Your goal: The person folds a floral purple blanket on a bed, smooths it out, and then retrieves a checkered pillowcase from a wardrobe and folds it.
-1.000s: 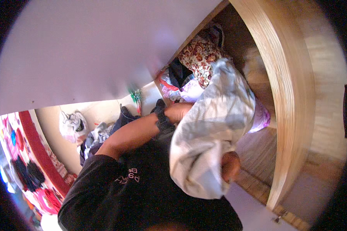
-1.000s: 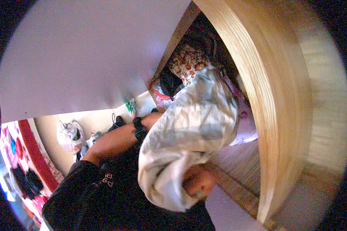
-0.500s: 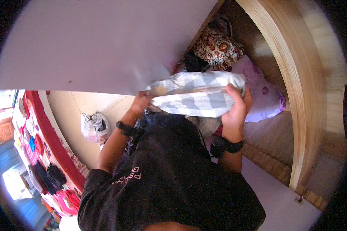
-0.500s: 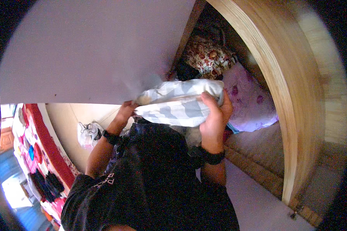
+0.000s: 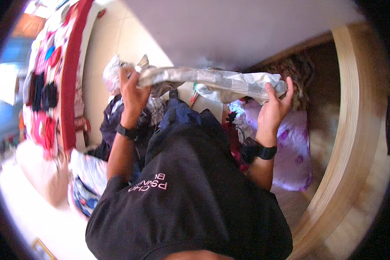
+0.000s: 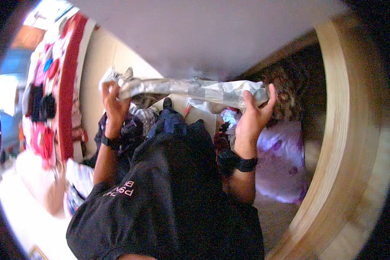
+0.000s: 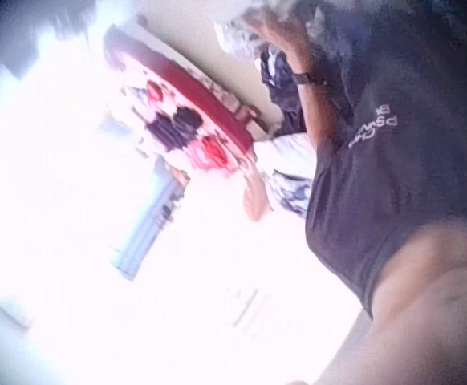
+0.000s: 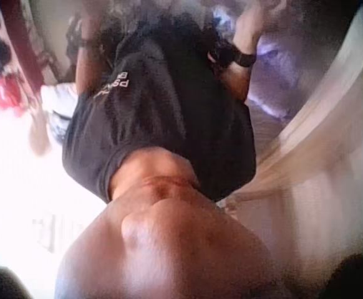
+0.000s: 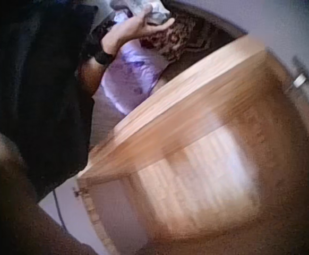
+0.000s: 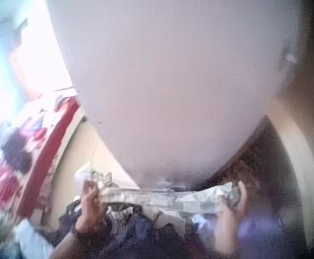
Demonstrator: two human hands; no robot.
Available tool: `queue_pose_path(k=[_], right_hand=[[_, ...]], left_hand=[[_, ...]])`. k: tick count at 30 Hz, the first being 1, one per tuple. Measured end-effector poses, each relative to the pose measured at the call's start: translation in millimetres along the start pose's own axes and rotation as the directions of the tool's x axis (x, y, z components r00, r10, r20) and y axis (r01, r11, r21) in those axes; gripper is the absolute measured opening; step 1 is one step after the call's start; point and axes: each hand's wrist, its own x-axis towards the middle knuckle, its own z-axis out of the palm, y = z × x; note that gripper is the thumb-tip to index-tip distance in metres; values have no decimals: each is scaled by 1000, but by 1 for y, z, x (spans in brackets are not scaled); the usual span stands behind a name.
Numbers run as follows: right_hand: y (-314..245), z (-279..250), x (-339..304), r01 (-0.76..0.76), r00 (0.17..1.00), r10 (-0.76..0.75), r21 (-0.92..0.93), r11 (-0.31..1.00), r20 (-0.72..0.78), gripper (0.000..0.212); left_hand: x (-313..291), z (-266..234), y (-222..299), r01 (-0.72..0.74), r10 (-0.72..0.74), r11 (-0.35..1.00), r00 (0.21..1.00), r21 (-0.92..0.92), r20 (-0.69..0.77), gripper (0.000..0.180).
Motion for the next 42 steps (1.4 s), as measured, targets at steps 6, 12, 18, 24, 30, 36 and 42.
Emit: queue_pose_path(k=[6,12,18,24,30,36,42], right_hand=[[38,69,-25,55,803,210,-421,905,557,20],[57,166,-46,181,300,455,-519,836,838,24],[76,270,-65,159,-78,647,-631,760,759,22],[122,389,-74,180,227,545,-585,791,807,14],[167,518,-70,254,495,302,-468,847,815,11],[172,623,-52,99,532,217,-315,944,818,7],[176,711,-38,-164,493,254,-198,966,832,11]], left_hand=[[29,-93,-35,323,-285,945,894,57,-345,19],[47,-184,-93,367,-214,871,881,327,-421,21],[45,-238,-176,695,-509,688,667,209,-545,32],[37,-264,-240,834,-618,552,403,-7,-675,34],[16,-280,-258,747,-580,664,529,16,-620,22],[26,-243,-244,785,-733,612,607,93,-307,22],[39,-191,-257,832,-801,545,554,105,-229,16]])
